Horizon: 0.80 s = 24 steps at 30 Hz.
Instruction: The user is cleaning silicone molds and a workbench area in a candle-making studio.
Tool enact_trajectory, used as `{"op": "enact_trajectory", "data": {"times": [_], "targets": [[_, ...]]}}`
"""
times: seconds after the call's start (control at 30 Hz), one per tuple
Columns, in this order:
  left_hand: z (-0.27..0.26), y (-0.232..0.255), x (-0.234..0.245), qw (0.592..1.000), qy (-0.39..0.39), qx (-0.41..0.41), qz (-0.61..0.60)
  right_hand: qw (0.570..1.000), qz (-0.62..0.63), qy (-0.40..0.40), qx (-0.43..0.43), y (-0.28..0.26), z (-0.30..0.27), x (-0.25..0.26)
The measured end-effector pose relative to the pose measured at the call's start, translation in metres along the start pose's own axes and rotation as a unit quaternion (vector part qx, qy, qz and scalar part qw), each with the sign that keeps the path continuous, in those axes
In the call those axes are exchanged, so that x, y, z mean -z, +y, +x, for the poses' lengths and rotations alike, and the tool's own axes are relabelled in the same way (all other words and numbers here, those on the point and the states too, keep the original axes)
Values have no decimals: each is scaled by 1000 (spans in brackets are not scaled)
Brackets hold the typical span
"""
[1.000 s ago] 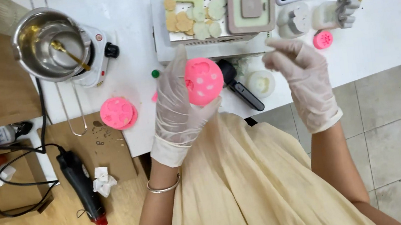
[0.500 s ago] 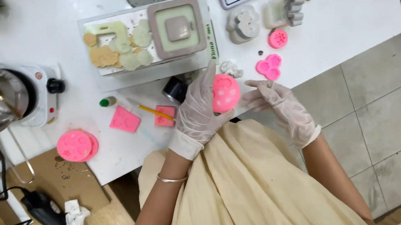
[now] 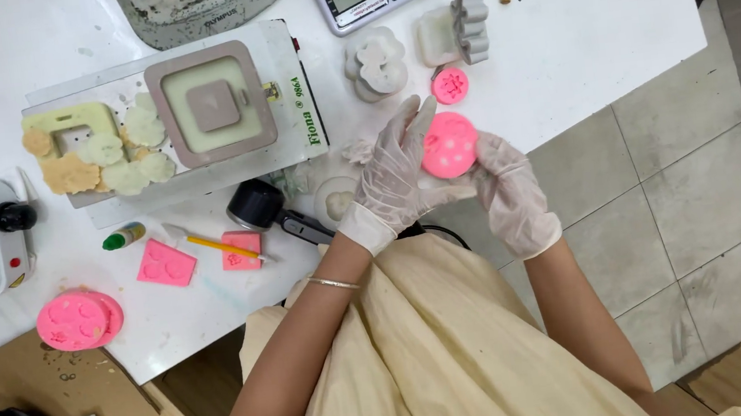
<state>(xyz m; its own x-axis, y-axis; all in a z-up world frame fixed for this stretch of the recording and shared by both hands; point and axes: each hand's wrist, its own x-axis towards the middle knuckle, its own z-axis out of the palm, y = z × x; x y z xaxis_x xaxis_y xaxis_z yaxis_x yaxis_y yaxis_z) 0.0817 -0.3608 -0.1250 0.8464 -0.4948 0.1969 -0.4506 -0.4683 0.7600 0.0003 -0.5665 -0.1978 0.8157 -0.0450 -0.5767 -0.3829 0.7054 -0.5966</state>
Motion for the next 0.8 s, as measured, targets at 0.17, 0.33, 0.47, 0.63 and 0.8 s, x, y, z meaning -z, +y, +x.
{"op": "enact_trajectory", "data": {"times": [0.17, 0.33, 0.47, 0.63, 0.8], "targets": [[-5, -33, -69, 986, -58, 134, 84, 991, 3, 107, 76, -51, 28, 23], [19, -16, -90, 936, -178, 143, 268, 972, -101, 171, 126, -65, 56, 55], [25, -17, -101, 897, -210, 153, 356, 949, -197, 211, 125, -60, 70, 74], [33, -8, -92, 882, -238, 191, 359, 938, -214, 248, 113, -67, 51, 38], [9, -32, -118, 948, -107, 85, 288, 738, -599, 179, 254, -42, 45, -6]]}}
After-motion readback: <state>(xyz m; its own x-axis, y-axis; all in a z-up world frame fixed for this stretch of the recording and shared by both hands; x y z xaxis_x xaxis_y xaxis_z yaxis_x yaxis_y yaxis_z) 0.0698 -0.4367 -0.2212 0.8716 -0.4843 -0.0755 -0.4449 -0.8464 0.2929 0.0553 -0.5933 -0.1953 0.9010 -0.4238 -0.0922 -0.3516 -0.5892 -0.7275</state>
